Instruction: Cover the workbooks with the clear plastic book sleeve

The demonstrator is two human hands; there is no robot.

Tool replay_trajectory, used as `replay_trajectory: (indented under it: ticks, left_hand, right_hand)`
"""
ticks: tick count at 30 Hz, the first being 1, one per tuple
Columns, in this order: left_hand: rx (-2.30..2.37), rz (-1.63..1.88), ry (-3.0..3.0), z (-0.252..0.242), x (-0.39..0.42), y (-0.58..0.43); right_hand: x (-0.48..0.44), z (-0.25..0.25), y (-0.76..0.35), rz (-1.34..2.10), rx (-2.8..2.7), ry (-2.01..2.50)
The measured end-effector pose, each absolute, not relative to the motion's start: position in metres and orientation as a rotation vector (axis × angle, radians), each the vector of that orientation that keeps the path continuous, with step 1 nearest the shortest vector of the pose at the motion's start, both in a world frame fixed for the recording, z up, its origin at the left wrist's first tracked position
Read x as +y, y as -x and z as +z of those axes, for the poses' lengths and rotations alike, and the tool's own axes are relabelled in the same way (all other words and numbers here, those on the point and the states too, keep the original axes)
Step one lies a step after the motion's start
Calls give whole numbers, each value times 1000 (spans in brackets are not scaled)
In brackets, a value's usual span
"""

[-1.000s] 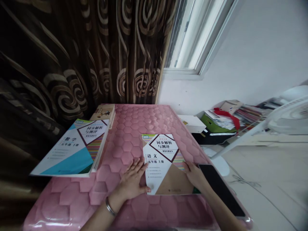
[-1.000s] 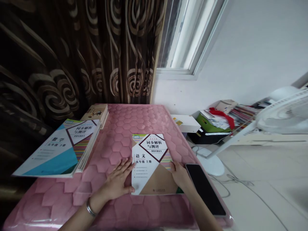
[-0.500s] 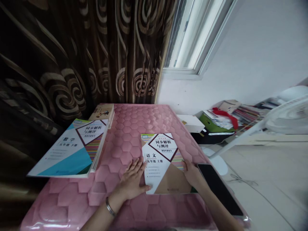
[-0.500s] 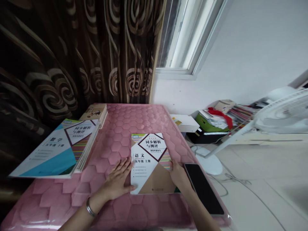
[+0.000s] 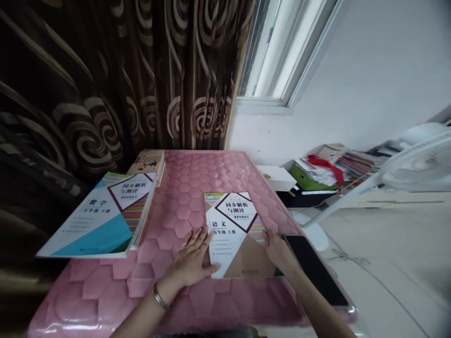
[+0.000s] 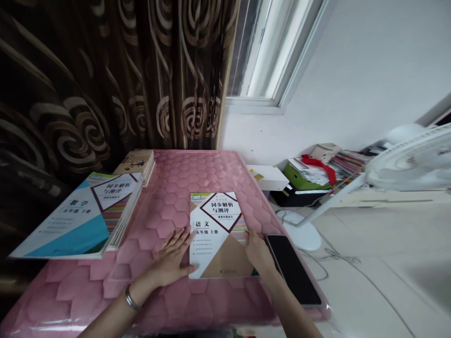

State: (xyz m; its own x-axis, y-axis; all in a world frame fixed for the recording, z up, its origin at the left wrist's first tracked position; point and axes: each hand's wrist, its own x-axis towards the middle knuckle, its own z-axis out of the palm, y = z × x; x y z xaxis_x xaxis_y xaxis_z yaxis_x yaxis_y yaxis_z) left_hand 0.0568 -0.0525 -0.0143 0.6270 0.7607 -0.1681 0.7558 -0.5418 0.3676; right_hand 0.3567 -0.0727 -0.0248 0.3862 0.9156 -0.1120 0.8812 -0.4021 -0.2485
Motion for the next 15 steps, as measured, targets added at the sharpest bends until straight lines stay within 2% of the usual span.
replay_trajectory:
  ticks: [15]
  left_hand:
    - [1176, 21, -2420, -9, -51, -55]
  right_hand:
    - [-73, -33, -365, 296, -1619, 2429]
